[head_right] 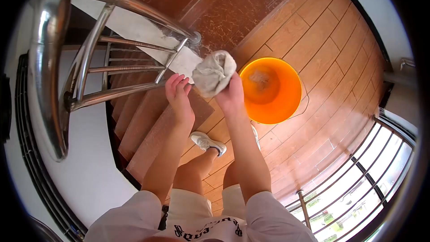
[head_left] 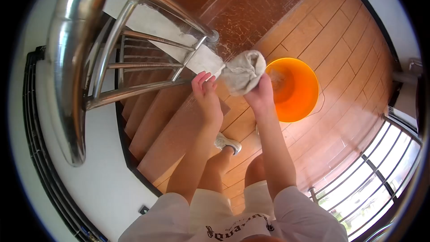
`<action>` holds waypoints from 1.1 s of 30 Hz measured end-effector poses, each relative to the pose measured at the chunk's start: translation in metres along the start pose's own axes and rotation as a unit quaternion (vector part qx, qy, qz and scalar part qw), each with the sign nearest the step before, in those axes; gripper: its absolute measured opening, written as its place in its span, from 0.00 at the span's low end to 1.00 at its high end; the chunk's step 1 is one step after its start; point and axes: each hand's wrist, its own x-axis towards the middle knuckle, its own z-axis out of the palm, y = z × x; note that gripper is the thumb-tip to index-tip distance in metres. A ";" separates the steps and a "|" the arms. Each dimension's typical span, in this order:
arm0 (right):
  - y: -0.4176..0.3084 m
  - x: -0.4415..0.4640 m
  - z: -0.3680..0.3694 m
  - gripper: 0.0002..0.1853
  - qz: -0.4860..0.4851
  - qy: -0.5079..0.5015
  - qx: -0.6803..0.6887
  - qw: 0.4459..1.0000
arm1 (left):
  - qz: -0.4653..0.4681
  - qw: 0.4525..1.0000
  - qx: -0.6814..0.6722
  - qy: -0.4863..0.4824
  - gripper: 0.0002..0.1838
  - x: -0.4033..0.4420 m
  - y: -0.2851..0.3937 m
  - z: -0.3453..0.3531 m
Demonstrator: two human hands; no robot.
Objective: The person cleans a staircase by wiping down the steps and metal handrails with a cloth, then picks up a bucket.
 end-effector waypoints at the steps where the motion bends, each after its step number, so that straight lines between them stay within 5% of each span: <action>1: -0.011 -0.024 0.006 0.21 -0.025 0.022 -0.016 0.999 | 0.023 1.000 -0.005 0.013 0.16 -0.018 0.036 0.011; 2: -0.021 -0.041 0.010 0.22 -0.045 0.044 -0.022 0.998 | 0.028 0.999 -0.003 0.024 0.16 -0.036 0.066 0.014; 3: -0.031 -0.058 0.024 0.23 -0.054 0.073 0.004 0.996 | 0.146 0.987 0.062 -0.033 0.16 -0.050 0.095 0.014; 6: -0.049 -0.082 0.056 0.24 -0.050 0.084 0.018 0.995 | 0.444 0.870 0.182 -0.115 0.16 -0.105 0.203 0.008; 8: -0.061 -0.083 0.073 0.23 -0.053 0.077 0.013 0.996 | 0.552 0.776 0.291 -0.086 0.17 -0.135 0.274 0.008; 14: -0.049 -0.078 0.241 0.22 -0.144 -0.139 -0.156 0.967 | 0.498 0.686 0.525 0.075 0.36 -0.096 0.380 0.036; 17: -0.018 -0.091 0.343 0.23 -0.212 -0.230 -0.293 0.903 | 0.469 0.705 0.528 0.061 0.43 -0.073 0.382 0.035; 20: 0.024 -0.083 0.385 0.27 -0.442 -0.324 -0.551 0.630 | 0.416 0.692 0.588 0.046 0.50 -0.069 0.378 0.034; 24: 0.027 -0.073 0.425 0.27 -0.417 -0.261 -0.623 0.608 | 0.421 0.687 0.589 0.052 0.49 -0.061 0.383 0.033; 28: 0.024 0.008 0.476 0.24 -0.348 -0.324 -0.599 0.644 | 0.411 0.662 0.623 0.073 0.45 -0.057 0.379 0.038; 30: 0.025 0.040 0.487 0.23 -0.165 -0.407 -0.516 0.736 | 0.402 0.664 0.624 0.086 0.44 -0.059 0.378 0.041; 32: 0.021 0.088 0.457 0.22 -0.159 -0.398 -0.391 0.814 | 0.393 0.661 0.634 0.082 0.44 -0.063 0.380 0.038; 33: 0.009 0.101 0.456 0.23 -0.061 -0.309 -0.218 0.924 | 0.409 0.655 0.631 0.080 0.44 -0.059 0.380 0.039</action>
